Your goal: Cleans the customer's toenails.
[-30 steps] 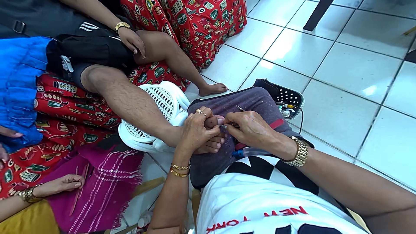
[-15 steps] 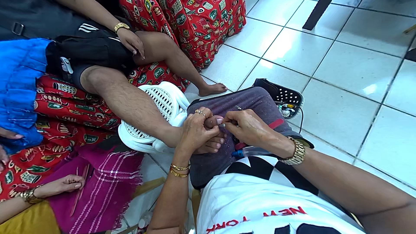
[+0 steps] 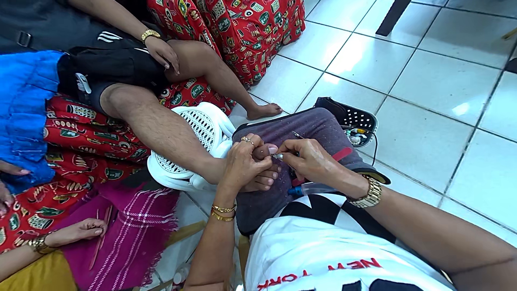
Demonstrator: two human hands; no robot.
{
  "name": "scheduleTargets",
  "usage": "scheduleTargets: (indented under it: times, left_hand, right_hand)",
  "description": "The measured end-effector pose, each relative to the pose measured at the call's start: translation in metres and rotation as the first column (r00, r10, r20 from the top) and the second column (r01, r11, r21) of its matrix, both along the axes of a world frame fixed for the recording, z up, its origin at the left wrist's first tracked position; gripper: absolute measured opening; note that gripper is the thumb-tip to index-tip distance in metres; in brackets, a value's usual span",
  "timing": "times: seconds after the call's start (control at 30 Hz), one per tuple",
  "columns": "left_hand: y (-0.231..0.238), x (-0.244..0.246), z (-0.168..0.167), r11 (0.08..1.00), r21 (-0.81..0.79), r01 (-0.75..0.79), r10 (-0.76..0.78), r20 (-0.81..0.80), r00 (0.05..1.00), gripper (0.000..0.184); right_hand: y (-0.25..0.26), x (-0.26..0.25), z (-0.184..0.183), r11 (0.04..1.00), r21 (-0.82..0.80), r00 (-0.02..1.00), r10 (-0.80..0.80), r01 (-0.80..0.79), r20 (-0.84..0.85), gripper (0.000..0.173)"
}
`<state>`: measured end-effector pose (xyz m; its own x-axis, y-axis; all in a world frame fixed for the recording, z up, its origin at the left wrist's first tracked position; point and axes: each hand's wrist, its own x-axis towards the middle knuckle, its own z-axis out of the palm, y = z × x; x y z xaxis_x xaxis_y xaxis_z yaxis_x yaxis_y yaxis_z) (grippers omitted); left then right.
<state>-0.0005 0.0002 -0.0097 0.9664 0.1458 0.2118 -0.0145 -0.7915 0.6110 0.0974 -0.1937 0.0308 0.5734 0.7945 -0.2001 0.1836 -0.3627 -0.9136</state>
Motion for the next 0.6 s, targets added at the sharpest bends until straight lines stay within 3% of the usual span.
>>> scheduleTargets:
  times: [0.3,0.47,0.6]
  left_hand:
    - [-0.001,0.000,0.000,1.000,0.012,-0.008,0.008,0.023,1.000,0.025]
    - [-0.002,-0.001,0.002,1.000,-0.012,-0.025,0.025,0.009,1.000,0.027]
    - [-0.002,-0.001,0.002,0.999,-0.019,-0.028,0.028,0.003,1.000,0.029]
  right_hand:
    - [0.004,-0.008,-0.008,0.998,0.054,0.999,-0.029,0.031,-0.037,0.017]
    - [0.003,-0.012,-0.019,0.911,0.319,0.920,-0.136,0.262,-0.368,0.017]
    - [0.007,0.001,-0.004,0.868,0.433,0.871,0.003,0.242,-0.491,0.020]
